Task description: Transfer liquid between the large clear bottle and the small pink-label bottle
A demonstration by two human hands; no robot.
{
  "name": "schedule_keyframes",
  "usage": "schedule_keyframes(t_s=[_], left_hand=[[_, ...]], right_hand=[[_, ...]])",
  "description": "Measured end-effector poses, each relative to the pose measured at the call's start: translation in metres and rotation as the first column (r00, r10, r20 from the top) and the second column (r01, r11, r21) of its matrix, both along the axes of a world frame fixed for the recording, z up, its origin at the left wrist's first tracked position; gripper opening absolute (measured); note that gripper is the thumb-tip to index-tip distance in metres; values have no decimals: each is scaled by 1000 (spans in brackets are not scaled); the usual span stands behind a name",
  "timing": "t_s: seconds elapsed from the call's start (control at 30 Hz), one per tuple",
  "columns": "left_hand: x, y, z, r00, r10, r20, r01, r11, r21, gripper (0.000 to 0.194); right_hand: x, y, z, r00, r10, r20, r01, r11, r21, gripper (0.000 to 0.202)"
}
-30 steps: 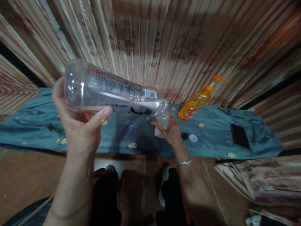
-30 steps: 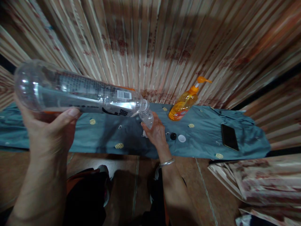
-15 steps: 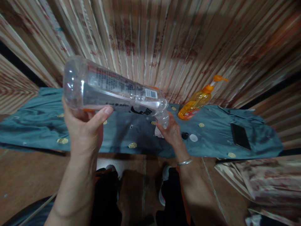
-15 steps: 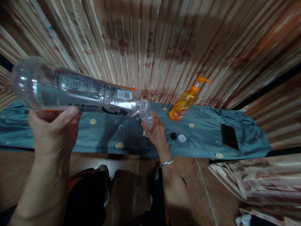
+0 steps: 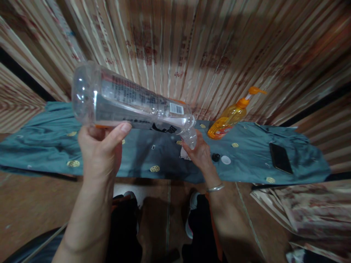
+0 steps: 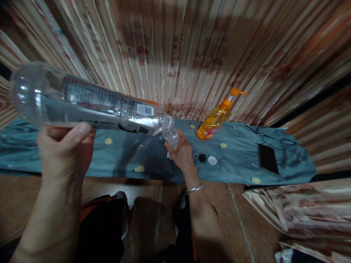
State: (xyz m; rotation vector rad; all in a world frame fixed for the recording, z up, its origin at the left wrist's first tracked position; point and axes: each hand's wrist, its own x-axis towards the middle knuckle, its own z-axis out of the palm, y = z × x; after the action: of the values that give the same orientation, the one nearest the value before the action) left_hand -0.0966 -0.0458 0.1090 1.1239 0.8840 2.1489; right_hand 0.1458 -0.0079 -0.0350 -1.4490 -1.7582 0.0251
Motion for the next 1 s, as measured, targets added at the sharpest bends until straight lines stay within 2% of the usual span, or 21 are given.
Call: schedule_keyframes(t_s=[0.4, 0.73, 1.0], left_hand=[[2, -3, -2, 1000, -10, 29, 11, 1000, -13, 63], [2, -1, 0, 999, -44, 9, 44, 999, -10, 68], [2, -4, 0, 997, -60, 52, 63, 997, -48, 51]], right_hand=[[0, 0, 0, 1000, 9, -12, -9, 1000, -6, 64], [1, 0, 1, 1000, 29, -10, -29, 999, -22, 66], [0, 0, 0, 1000, 22, -7, -22, 1000, 8, 65]])
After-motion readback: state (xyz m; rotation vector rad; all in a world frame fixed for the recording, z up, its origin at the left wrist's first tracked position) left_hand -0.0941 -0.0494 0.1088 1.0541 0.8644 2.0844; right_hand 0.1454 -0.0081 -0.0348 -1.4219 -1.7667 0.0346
